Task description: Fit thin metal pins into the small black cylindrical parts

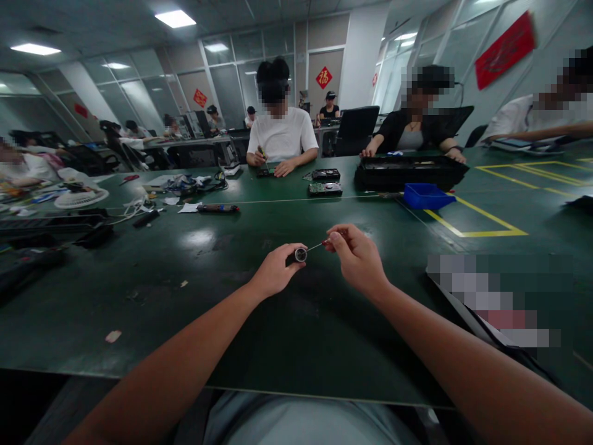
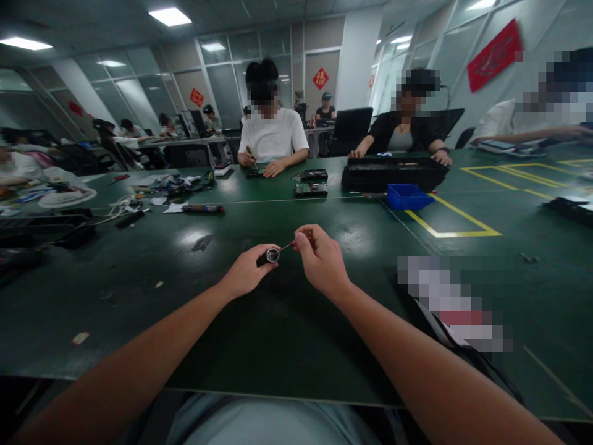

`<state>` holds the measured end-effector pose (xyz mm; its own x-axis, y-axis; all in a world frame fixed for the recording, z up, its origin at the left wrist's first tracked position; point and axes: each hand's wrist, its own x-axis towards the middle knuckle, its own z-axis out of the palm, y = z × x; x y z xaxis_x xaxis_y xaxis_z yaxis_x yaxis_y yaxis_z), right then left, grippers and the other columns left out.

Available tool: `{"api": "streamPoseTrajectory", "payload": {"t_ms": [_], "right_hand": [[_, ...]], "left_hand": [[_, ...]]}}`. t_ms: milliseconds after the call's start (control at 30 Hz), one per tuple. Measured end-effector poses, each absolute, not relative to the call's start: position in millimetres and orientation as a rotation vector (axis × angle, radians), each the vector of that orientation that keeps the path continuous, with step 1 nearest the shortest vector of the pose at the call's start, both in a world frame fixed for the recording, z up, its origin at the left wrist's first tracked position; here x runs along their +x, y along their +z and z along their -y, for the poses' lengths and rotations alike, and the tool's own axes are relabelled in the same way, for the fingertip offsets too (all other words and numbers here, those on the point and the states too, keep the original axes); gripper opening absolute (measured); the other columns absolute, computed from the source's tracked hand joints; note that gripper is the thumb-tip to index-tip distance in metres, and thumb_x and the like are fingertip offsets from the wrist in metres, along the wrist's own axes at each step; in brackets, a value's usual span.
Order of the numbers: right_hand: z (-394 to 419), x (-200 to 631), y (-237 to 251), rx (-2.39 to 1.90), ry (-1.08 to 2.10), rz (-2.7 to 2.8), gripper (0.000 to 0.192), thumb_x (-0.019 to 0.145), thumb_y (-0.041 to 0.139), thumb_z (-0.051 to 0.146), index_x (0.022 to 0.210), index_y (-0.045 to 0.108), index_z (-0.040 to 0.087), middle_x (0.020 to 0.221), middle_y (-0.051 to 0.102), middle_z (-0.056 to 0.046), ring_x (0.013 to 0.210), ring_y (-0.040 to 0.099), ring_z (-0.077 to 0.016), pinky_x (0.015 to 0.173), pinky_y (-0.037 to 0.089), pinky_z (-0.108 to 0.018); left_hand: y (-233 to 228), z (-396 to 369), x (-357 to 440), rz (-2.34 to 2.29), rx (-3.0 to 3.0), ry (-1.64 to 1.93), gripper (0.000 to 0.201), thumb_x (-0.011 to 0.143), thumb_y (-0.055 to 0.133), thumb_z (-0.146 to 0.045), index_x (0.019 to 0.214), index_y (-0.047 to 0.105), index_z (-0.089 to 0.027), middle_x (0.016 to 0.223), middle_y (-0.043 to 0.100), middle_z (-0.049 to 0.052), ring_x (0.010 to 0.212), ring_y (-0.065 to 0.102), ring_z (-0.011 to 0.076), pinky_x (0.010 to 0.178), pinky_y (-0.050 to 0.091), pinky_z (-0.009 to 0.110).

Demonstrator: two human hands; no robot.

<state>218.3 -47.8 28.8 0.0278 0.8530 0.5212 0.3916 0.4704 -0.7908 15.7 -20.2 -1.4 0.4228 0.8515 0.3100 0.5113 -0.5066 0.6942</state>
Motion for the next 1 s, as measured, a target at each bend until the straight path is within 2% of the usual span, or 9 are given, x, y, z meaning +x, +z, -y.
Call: {"api": "streamPoseTrajectory", "payload": {"t_ms": [167, 300, 367, 567, 767, 867, 1000], "right_hand": [[51.1, 219.2, 33.2, -1.152, 0.391, 1.647, 0.022, 0.094, 0.052, 0.040, 0.090, 0.063, 0.021, 0.077, 0.071, -0.003, 0.071, 0.067, -0.0179, 0.066, 0.048, -0.031], [52.8, 220.4, 36.1, -1.268, 0.195, 1.676, 0.037, 0.088, 0.061, 0.050, 0.064, 0.057, 0.022, 0.055, 0.057, 0.002, 0.050, 0.051, -0.0126, 0.052, 0.036, -0.027], [52.4, 220.9, 35.8, -1.282, 0.156, 1.682, 0.041, 0.086, 0.063, 0.052, 0.060, 0.053, 0.022, 0.051, 0.051, 0.003, 0.047, 0.045, -0.0112, 0.049, 0.032, -0.027], [52.3, 220.6, 34.6, -1.237, 0.177, 1.754, 0.034, 0.087, 0.063, 0.049, 0.068, 0.058, 0.021, 0.059, 0.059, 0.001, 0.051, 0.051, -0.0125, 0.052, 0.036, -0.027], [53.9, 221.5, 35.6, -1.124, 0.247, 1.840, 0.015, 0.089, 0.061, 0.035, 0.092, 0.065, 0.021, 0.081, 0.071, -0.005, 0.073, 0.067, -0.0203, 0.064, 0.049, -0.033], [54.0, 222.4, 35.4, -1.032, 0.214, 1.920, 0.010, 0.091, 0.056, 0.026, 0.096, 0.064, 0.021, 0.086, 0.070, -0.006, 0.079, 0.067, -0.0205, 0.071, 0.051, -0.035], [55.4, 222.3, 36.9, -0.988, 0.199, 1.992, 0.013, 0.091, 0.054, 0.022, 0.100, 0.063, 0.021, 0.091, 0.069, -0.006, 0.084, 0.065, -0.0202, 0.076, 0.051, -0.035]], "left_hand": [[-4.7, 17.6, 14.5, -1.154, 2.169, 0.949, 0.036, 0.087, 0.067, -0.022, 0.123, 0.063, -0.022, 0.126, 0.066, 0.005, 0.119, 0.058, 0.0222, 0.107, 0.041, 0.038], [-4.9, 17.5, 13.7, -1.138, 2.172, 0.953, 0.036, 0.088, 0.067, -0.024, 0.123, 0.062, -0.023, 0.126, 0.066, 0.004, 0.119, 0.059, 0.0220, 0.107, 0.042, 0.038], [-4.9, 17.7, 13.5, -1.135, 2.172, 0.951, 0.036, 0.088, 0.067, -0.024, 0.123, 0.062, -0.023, 0.126, 0.066, 0.004, 0.119, 0.059, 0.0222, 0.106, 0.042, 0.039], [-5.4, 16.7, 12.3, -1.139, 2.183, 0.963, 0.036, 0.088, 0.068, -0.024, 0.124, 0.062, -0.023, 0.125, 0.066, 0.004, 0.119, 0.059, 0.0221, 0.107, 0.042, 0.039], [-4.1, 17.1, 11.8, -1.162, 2.182, 0.965, 0.036, 0.088, 0.067, -0.025, 0.123, 0.062, -0.022, 0.125, 0.066, 0.006, 0.119, 0.059, 0.0238, 0.107, 0.042, 0.041], [-4.3, 16.5, 11.9, -1.162, 2.189, 0.974, 0.035, 0.088, 0.067, -0.026, 0.123, 0.063, -0.022, 0.126, 0.066, 0.006, 0.120, 0.059, 0.0241, 0.108, 0.042, 0.042], [-5.0, 15.7, 12.2, -1.162, 2.188, 0.977, 0.036, 0.087, 0.068, -0.023, 0.122, 0.063, -0.022, 0.125, 0.066, 0.006, 0.119, 0.059, 0.0240, 0.108, 0.042, 0.043]]}}
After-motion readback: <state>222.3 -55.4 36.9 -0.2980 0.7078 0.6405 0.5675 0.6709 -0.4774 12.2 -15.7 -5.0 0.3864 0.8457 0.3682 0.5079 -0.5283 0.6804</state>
